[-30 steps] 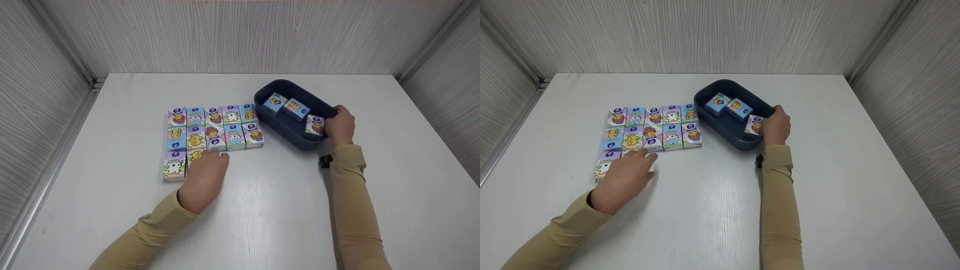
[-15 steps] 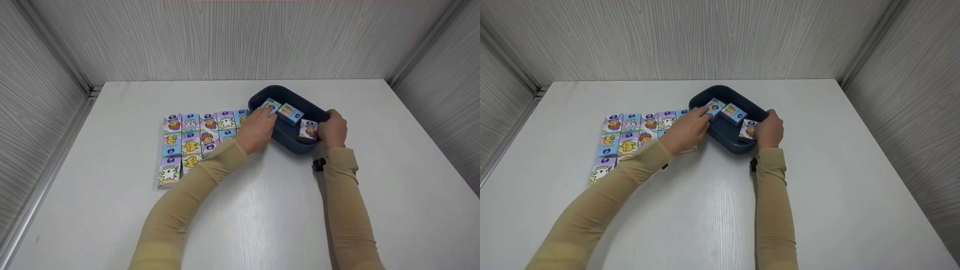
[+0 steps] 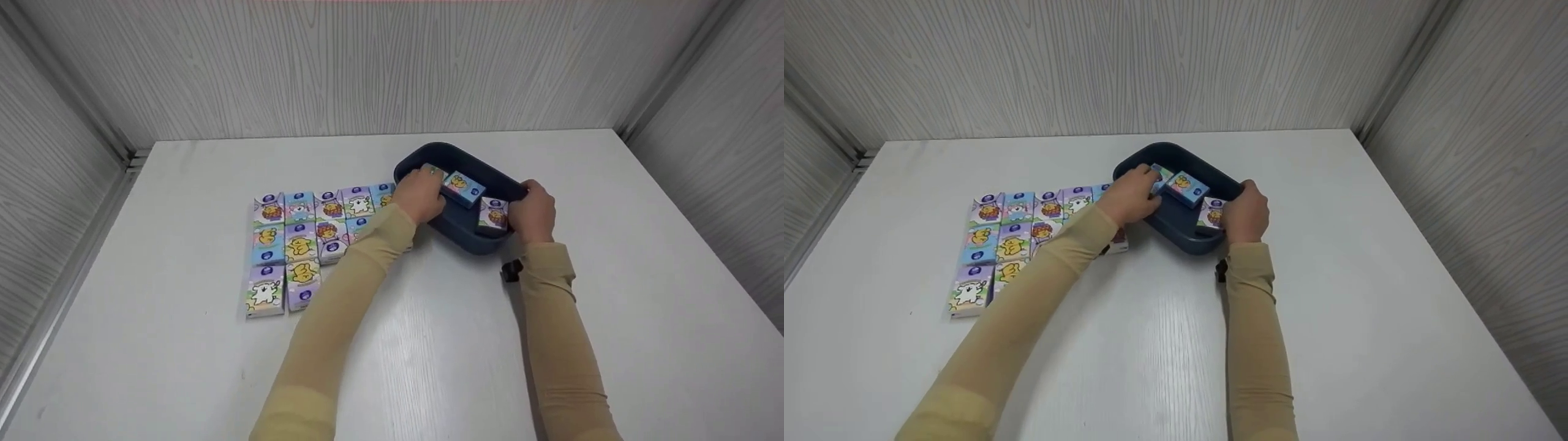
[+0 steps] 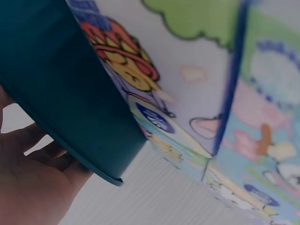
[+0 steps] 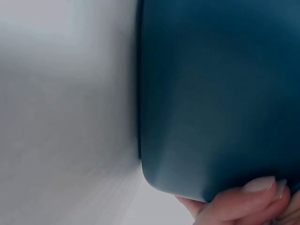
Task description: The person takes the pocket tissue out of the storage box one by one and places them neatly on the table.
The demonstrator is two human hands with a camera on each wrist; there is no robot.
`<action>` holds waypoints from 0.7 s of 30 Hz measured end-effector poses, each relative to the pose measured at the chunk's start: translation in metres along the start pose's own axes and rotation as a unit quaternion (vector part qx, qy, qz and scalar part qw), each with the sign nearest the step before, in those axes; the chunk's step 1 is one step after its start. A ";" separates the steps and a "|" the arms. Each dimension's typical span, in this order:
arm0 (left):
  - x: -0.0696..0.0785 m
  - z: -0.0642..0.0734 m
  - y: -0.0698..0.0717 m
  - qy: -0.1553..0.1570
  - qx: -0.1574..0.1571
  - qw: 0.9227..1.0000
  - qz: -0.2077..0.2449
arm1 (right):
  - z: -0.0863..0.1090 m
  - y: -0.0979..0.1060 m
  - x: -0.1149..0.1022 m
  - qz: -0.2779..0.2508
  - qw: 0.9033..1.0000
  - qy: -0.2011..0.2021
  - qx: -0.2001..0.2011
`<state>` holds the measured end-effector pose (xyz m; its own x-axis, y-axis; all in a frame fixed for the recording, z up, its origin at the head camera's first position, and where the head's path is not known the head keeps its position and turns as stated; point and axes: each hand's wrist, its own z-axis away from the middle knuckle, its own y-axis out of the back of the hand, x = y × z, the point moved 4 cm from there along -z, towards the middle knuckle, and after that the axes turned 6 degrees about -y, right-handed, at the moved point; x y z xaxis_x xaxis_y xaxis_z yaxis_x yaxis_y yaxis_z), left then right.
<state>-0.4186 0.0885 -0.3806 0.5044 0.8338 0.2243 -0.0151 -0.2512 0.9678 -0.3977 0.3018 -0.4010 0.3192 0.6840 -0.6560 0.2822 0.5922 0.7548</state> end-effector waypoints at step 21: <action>-0.007 -0.012 -0.006 0.101 -0.038 0.993 0.037 | 0.001 -0.001 -0.001 0.001 1.000 -0.005 -0.001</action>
<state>-0.4322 0.0905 -0.3870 0.3159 0.8978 0.3069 -0.1155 -0.2846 0.9516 -0.3972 0.3002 -0.4008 0.3286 0.6808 -0.6546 0.2803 0.5916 0.7560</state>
